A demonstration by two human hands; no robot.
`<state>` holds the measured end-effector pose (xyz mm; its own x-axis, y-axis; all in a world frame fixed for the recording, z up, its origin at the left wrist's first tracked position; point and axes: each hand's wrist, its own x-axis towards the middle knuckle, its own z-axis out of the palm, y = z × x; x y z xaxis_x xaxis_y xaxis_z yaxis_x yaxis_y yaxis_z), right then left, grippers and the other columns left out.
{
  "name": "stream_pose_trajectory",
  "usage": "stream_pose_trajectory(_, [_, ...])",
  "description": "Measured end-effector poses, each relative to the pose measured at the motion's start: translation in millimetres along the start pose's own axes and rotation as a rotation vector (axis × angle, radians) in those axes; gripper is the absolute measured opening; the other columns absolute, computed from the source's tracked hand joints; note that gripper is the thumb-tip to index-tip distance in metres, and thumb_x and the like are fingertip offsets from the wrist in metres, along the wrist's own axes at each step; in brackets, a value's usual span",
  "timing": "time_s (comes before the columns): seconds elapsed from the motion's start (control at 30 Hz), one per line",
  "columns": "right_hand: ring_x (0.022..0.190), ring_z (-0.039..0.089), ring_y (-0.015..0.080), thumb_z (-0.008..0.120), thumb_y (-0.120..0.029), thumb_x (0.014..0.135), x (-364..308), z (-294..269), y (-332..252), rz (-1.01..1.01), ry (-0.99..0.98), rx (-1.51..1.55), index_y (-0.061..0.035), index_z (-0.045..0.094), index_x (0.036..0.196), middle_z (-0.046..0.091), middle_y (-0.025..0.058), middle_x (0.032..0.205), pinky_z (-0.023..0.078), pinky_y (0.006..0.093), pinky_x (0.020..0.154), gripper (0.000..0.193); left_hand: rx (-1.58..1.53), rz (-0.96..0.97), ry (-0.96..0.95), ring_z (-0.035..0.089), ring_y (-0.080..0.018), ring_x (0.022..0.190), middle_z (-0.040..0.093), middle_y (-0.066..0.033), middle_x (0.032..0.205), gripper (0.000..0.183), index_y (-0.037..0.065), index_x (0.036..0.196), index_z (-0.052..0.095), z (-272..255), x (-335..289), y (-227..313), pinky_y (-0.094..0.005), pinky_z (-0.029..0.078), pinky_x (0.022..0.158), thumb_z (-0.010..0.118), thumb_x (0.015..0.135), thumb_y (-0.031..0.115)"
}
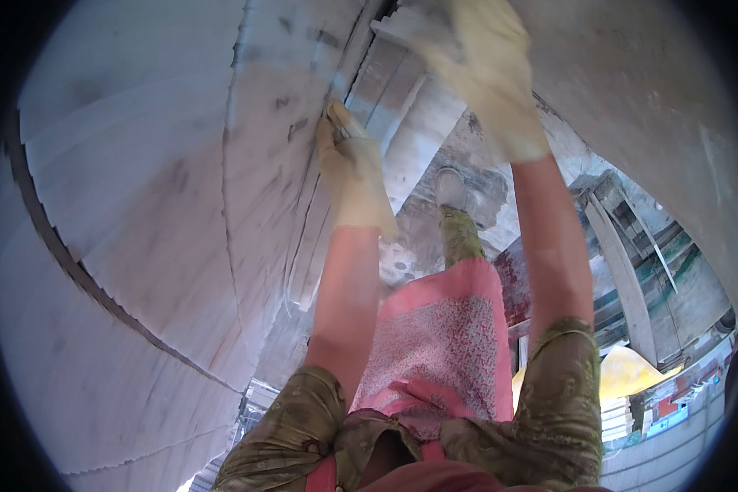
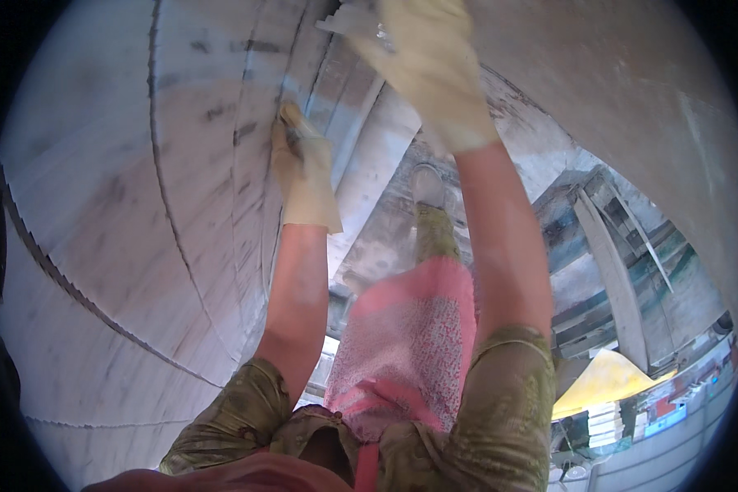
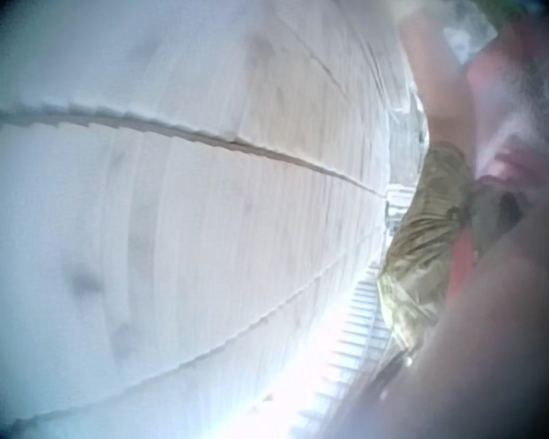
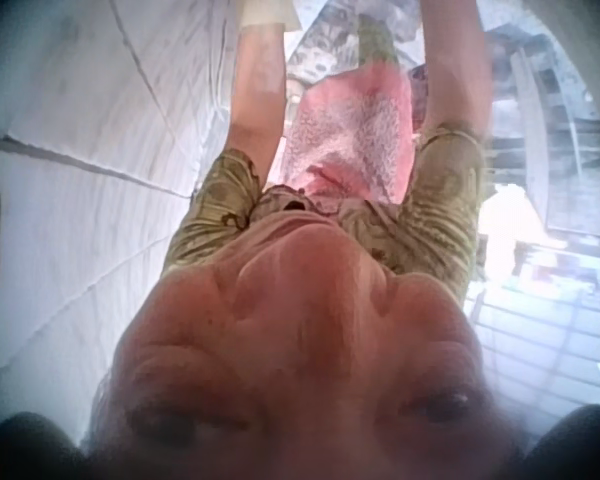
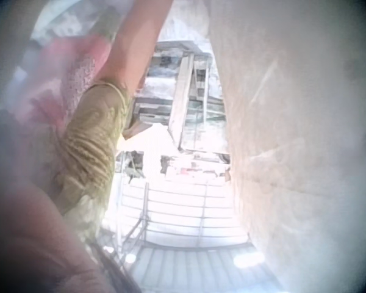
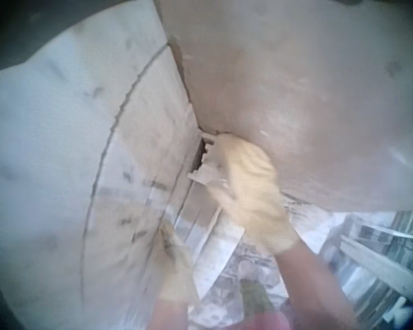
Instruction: The person picks up white foam blocks from a pile and places them onto a yellow surface. They then move to a different area to pick up more blocks and return to stack them. The person repeats this process of picking up and stacking the foam blocks.
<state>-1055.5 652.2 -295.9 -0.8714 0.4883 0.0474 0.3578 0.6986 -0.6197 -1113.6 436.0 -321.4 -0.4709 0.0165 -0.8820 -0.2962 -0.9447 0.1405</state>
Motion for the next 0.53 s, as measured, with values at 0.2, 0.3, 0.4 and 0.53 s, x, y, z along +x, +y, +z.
stream_pose_trajectory(0.2, [0.151, 0.022, 0.042, 0.066, -0.036, 0.097, -39.9, 41.7, 28.2, 0.694, 0.262, 1.006, -0.0136, 0.022, 0.161, 0.024, 0.0176, 0.162, 0.019, 0.0468, 0.124, 0.081, -0.024, -0.029, 0.131, 0.067, -0.0152, 0.103, 0.069, -0.008, 0.109, 0.022, -0.01, 0.12, 0.064, 9.5, -3.3, -0.1, -0.0277, 0.061, 0.091, 0.06, 0.101, 0.002])
stream_pose_trajectory(0.3, [0.149, 0.032, 0.0408, 0.061, -0.022, 0.093, -43.6, 61.3, 25.5, 0.363, 0.129, 0.183, -0.0007, 0.034, 0.156, 0.038, 0.0259, 0.156, 0.027, 0.0459, 0.123, 0.072, -0.064, -0.032, 0.13, 0.068, -0.0178, 0.105, 0.069, -0.0091, 0.114, 0.024, -0.008, 0.123, 0.064, 7.0, -5.1, 1.0, -0.0315, 0.062, 0.093, 0.06, 0.101, 0.002])
stream_pose_trajectory(0.4, [0.153, 0.028, 0.0385, 0.054, -0.016, 0.097, -34.2, 57.9, 13.0, 0.028, -0.147, -1.022, -0.0027, 0.032, 0.159, 0.035, 0.0286, 0.159, 0.026, 0.0457, 0.125, 0.067, -0.115, -0.123, 0.152, 0.068, -0.0207, 0.108, 0.071, -0.0101, 0.117, 0.024, -0.006, 0.124, 0.065, 10.6, -7.9, 3.3, -0.035, 0.061, 0.096, 0.059, 0.101, 0.002])
stream_pose_trajectory(0.53, [0.154, 0.027, 0.0366, 0.042, -0.024, 0.109, -30.6, 35.4, 4.4, 0.287, 0.078, 0.151, -0.0062, 0.03, 0.16, 0.029, 0.017, 0.167, 0.021, 0.0441, 0.128, 0.056, -0.085, -0.102, 0.114, 0.066, -0.0194, 0.113, 0.069, -0.0098, 0.122, 0.026, -0.007, 0.126, 0.062, 8.3, -5.6, 1.3, -0.0324, 0.059, 0.098, 0.057, 0.103, 0.004])
